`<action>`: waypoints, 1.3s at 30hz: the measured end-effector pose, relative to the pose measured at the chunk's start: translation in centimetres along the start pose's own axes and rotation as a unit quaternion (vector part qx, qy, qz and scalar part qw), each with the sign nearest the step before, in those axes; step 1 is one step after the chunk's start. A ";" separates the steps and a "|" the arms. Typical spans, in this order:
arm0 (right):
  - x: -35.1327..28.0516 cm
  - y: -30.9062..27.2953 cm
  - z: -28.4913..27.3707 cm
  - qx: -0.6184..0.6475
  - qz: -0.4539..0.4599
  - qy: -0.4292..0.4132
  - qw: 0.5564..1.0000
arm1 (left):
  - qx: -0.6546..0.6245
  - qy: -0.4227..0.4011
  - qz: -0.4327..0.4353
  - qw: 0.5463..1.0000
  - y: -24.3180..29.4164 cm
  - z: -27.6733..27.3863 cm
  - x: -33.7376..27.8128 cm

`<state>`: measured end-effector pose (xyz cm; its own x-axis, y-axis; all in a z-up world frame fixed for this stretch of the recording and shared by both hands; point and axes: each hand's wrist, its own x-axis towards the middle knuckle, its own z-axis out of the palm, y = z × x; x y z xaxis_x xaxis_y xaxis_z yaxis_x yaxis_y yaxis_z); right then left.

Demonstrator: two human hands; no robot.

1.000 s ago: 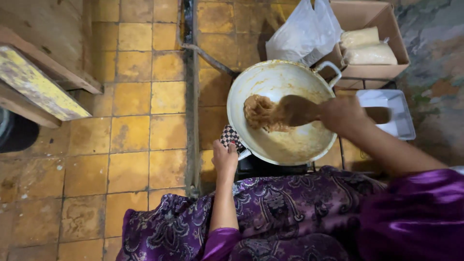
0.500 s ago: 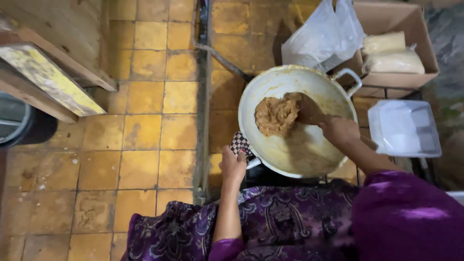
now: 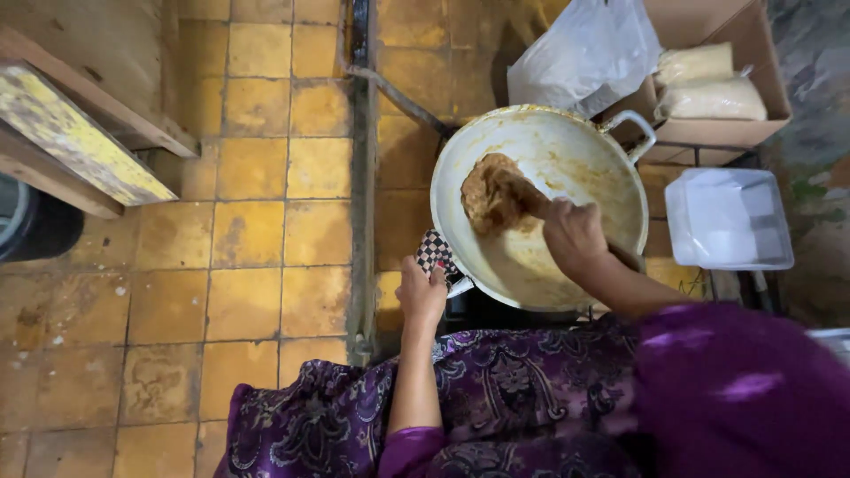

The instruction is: Stirring a thick brown paste in a large pan using a wooden paddle

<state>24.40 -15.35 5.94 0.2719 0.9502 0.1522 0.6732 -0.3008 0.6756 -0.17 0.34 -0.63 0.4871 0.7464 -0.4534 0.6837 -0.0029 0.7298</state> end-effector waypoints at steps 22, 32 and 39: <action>-1.1 12.9 -1.6 0.109 -0.025 0.005 0.994 | -0.015 0.050 0.007 0.999 -0.6 0.7 1.3; -2.9 12.8 1.6 0.183 0.088 -0.440 0.875 | 0.022 0.054 -0.002 0.998 0.4 -0.4 1.2; -3.8 8.0 -1.4 0.431 0.080 -0.459 0.773 | 0.002 0.039 0.003 0.999 -0.6 -0.5 1.7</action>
<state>27.76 -21.19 11.77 0.5056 0.5565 -0.6593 0.6810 -0.7266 -0.0910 -0.02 1.94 -1.60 0.4470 0.7960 -0.4080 0.6832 -0.0093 0.7302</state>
